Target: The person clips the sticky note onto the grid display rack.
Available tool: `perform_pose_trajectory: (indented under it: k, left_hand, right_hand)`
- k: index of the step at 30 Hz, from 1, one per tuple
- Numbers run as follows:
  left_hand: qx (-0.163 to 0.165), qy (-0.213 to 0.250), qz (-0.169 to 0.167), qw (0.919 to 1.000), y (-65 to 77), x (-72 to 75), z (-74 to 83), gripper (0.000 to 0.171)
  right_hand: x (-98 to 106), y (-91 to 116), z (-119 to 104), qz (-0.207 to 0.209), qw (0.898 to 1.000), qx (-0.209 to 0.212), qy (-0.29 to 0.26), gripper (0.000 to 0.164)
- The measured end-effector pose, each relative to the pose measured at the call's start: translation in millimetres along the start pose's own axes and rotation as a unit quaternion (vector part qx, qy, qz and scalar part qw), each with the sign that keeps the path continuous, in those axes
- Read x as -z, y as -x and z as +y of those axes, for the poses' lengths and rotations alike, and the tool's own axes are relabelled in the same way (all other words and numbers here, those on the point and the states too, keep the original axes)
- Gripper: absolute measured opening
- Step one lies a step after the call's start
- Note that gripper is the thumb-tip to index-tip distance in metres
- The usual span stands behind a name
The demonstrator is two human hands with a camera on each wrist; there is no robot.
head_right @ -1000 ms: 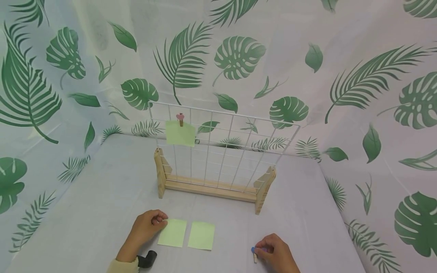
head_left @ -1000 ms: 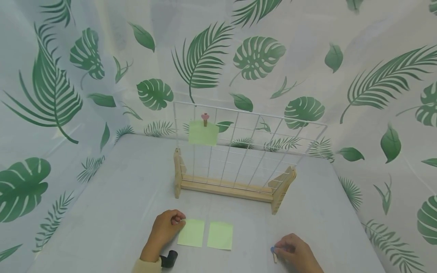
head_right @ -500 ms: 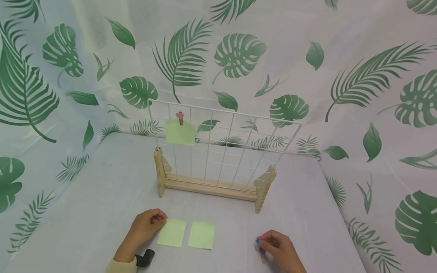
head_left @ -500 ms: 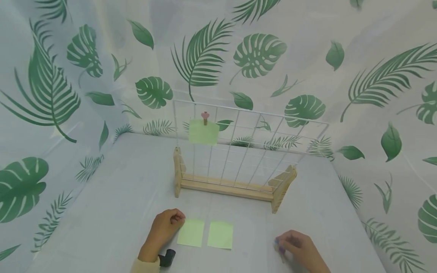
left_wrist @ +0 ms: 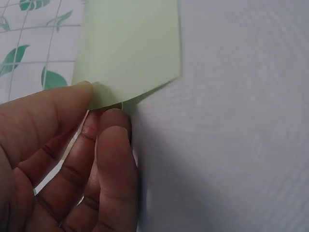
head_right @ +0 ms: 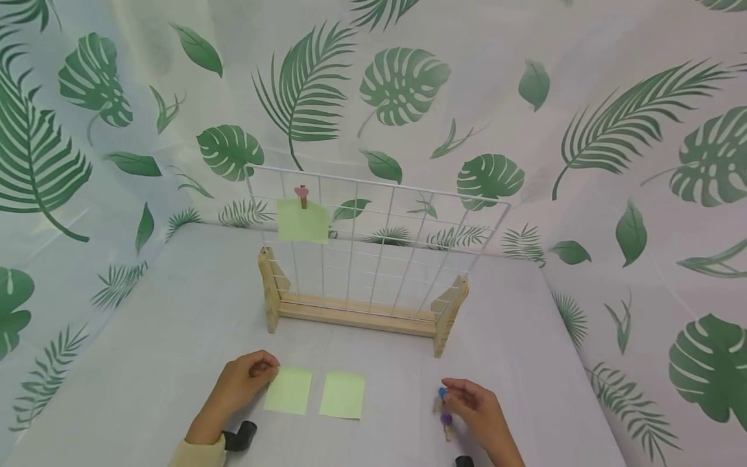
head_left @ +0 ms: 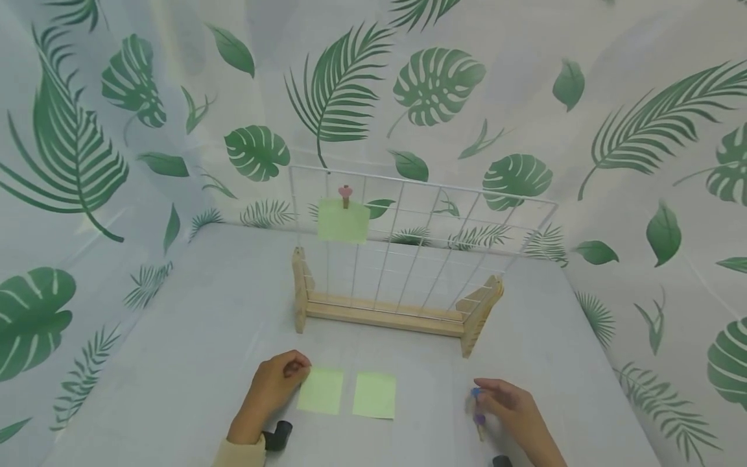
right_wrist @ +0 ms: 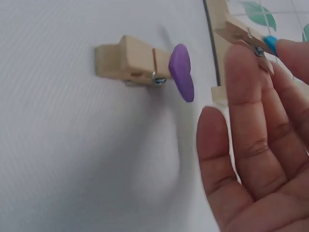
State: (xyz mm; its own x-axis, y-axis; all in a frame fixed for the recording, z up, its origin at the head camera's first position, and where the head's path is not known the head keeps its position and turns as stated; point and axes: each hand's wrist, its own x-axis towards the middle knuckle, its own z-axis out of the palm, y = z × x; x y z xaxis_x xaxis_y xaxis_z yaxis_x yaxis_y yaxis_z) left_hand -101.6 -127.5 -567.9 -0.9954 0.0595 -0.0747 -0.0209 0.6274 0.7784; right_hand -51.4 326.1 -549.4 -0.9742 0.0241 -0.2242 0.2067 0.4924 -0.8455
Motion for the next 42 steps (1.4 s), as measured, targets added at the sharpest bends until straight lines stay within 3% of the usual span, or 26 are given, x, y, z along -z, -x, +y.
perform_pose_trajectory:
  k: [4,13,27,35,42]
  left_hand:
    - [0.014,0.006,0.006,0.9999,0.6,1.5,1.4,0.005]
    - [0.024,0.029,0.015,0.9992,1.5,6.5,8.2,0.007]
    - [0.031,0.072,0.02,0.9967,2.9,9.3,19.5,0.005]
    - [0.025,0.101,0.019,0.9944,2.6,6.3,23.9,0.005]
    - [0.022,0.117,0.01,0.9928,1.2,4.3,27.4,0.006]
  right_hand:
    - [-2.0,1.5,-4.7,0.024,0.999,-0.002,0.026,0.031]
    - [-3.4,1.1,-11.9,0.048,0.997,0.053,-0.042,0.028]
    - [-3.6,-1.2,-22.8,0.066,0.993,0.09,-0.044,0.021]
    - [-8.1,-3.7,-24.4,0.113,0.976,0.186,-0.032,0.013]
    - [-12.1,-5.6,-26.6,0.128,0.958,0.249,-0.059,0.014]
